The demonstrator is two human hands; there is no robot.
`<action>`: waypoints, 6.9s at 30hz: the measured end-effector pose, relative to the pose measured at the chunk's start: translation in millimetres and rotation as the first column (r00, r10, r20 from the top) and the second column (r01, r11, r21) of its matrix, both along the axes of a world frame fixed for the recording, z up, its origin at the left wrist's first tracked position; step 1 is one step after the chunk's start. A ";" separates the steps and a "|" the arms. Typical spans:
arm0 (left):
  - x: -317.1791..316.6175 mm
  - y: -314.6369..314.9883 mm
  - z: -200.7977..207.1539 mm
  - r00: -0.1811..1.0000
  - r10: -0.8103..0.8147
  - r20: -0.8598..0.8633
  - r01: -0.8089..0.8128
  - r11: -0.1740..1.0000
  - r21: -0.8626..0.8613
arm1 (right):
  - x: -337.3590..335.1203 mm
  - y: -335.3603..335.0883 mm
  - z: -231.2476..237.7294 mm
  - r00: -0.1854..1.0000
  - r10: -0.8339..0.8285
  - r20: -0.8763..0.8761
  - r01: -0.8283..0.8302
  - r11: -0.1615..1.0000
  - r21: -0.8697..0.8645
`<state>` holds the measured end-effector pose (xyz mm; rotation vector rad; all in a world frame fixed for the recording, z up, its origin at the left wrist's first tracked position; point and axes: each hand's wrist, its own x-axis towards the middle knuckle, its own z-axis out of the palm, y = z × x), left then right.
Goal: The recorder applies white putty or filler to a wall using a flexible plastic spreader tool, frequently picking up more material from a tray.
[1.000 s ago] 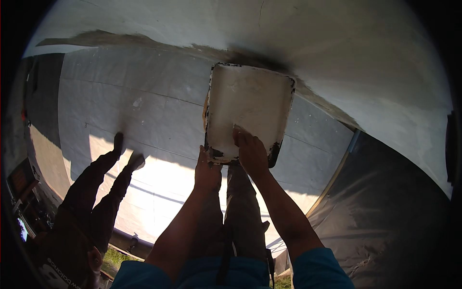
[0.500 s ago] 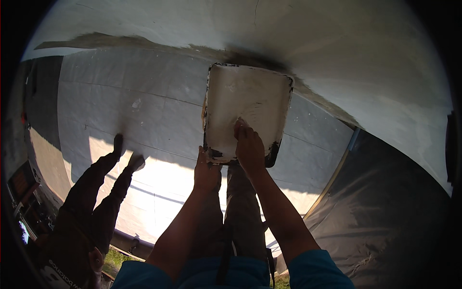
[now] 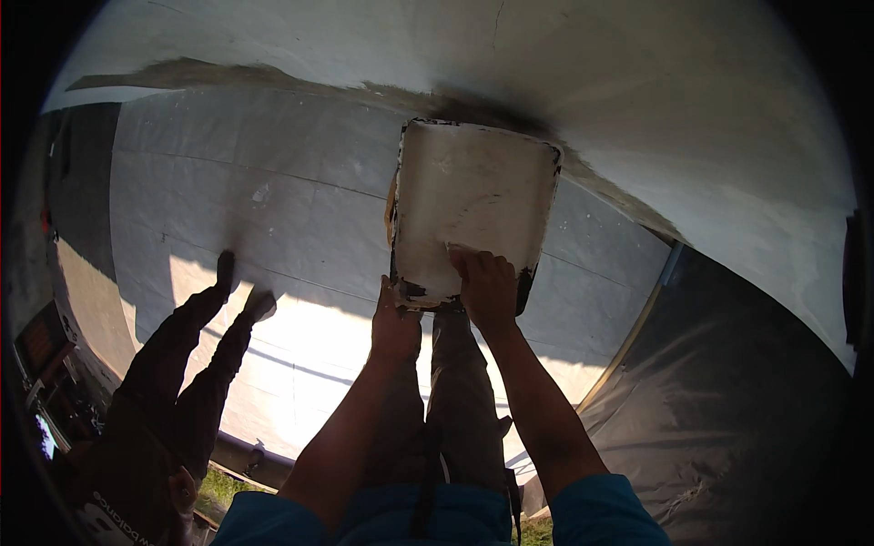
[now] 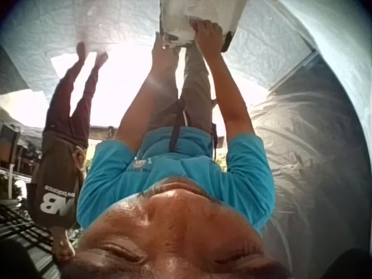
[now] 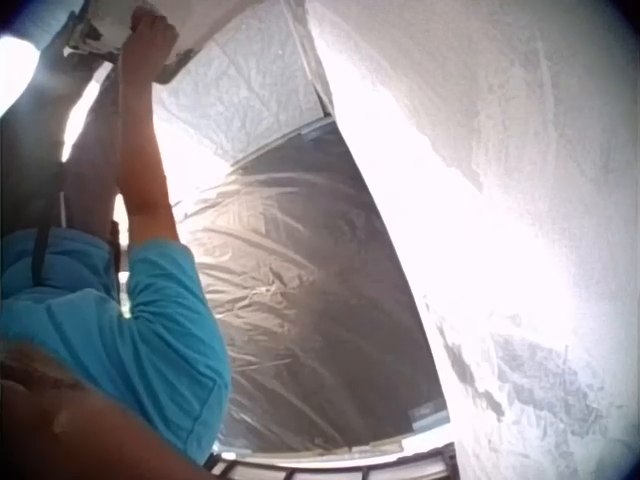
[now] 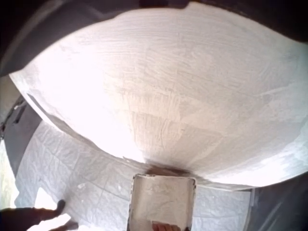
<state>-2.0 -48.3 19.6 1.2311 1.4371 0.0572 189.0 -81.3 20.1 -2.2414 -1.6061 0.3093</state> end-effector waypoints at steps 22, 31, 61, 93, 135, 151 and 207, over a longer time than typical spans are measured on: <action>3.8 0.2 5.7 1.000 -0.011 0.008 0.011 1.000 -0.002 | 73.9 49.9 -3.8 0.996 0.014 -0.090 -0.023 0.995 -0.092; 5.9 4.0 12.4 0.999 0.036 0.029 -0.035 0.999 -0.041 | 25.2 -4.2 6.7 0.983 -0.094 -0.157 0.070 0.986 -0.153; 2.9 -3.6 -2.7 0.994 -0.101 -0.033 0.102 0.994 0.043 | -33.7 -47.5 -45.9 0.985 0.080 0.152 -0.038 0.964 -0.263; -5.8 -2.2 -2.4 1.000 -0.019 0.005 0.019 1.000 0.002 | 71.9 4.1 41.5 0.572 -0.607 -0.552 0.334 0.787 -0.519; 5.4 -3.4 7.7 0.997 -0.076 -0.016 0.074 0.994 -0.083 | 53.1 9.2 3.3 0.891 -0.403 -0.208 0.371 0.912 -0.177; 7.8 -6.1 0.1 0.993 -0.117 -0.013 0.117 0.993 -0.019 | 54.2 -4.9 -4.2 0.885 -0.441 -0.148 0.393 0.879 -0.269; -15.8 9.2 -34.1 0.956 0.288 -0.056 -0.282 0.954 0.100 | 75.7 15.1 38.6 0.621 -0.562 -0.546 0.480 0.823 -0.302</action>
